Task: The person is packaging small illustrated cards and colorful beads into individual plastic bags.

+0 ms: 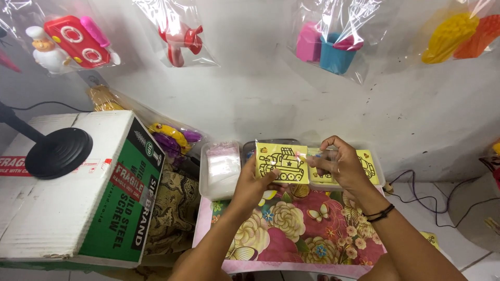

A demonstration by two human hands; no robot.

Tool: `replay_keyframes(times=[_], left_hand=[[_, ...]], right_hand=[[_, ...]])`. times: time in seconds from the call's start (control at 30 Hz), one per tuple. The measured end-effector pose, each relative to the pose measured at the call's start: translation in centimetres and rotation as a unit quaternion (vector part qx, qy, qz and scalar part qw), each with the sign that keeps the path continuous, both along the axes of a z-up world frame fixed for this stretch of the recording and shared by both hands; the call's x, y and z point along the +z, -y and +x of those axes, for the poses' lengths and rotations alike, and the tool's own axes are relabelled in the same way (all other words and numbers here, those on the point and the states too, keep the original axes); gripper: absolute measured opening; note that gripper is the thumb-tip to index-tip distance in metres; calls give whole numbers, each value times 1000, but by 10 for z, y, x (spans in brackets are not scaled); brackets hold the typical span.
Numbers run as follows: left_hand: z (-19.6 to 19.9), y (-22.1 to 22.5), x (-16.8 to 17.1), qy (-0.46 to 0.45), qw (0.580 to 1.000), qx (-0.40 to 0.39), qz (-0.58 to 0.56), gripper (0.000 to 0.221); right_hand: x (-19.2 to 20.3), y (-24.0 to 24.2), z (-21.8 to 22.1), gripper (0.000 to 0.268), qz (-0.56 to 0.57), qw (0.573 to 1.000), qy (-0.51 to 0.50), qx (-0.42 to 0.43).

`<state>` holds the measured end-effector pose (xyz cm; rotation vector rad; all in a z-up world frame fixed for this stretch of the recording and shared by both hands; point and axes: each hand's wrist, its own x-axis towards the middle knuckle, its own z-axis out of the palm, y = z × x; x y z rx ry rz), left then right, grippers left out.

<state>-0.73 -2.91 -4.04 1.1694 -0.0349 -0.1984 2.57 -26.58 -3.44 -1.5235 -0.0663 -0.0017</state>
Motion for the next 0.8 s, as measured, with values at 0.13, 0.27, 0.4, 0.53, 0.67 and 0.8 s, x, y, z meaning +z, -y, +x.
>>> replay_keyframes(times=[0.13, 0.27, 0.4, 0.53, 0.67, 0.8], left_hand=[[3, -3, -6, 7, 1000, 13, -19, 43], [-2, -2, 0, 15, 1000, -16, -13, 42], [-4, 1, -2, 38, 998, -33, -30, 41], [-5, 4, -8, 56, 997, -47, -26, 42], [-16, 8, 4, 74, 996, -39, 18, 62], [-26, 10, 38, 164, 971, 16, 176, 97]], right_hand=[[2, 0, -1, 38, 11, 1000, -5, 11], [6, -6, -4, 40, 10, 1000, 5, 15], [-11, -1, 4, 48, -13, 1000, -8, 3], [-9, -9, 5, 51, -26, 999, 11, 22], [28, -29, -22, 33, -16, 999, -34, 30], [40, -38, -30, 24, 15, 998, -44, 34]])
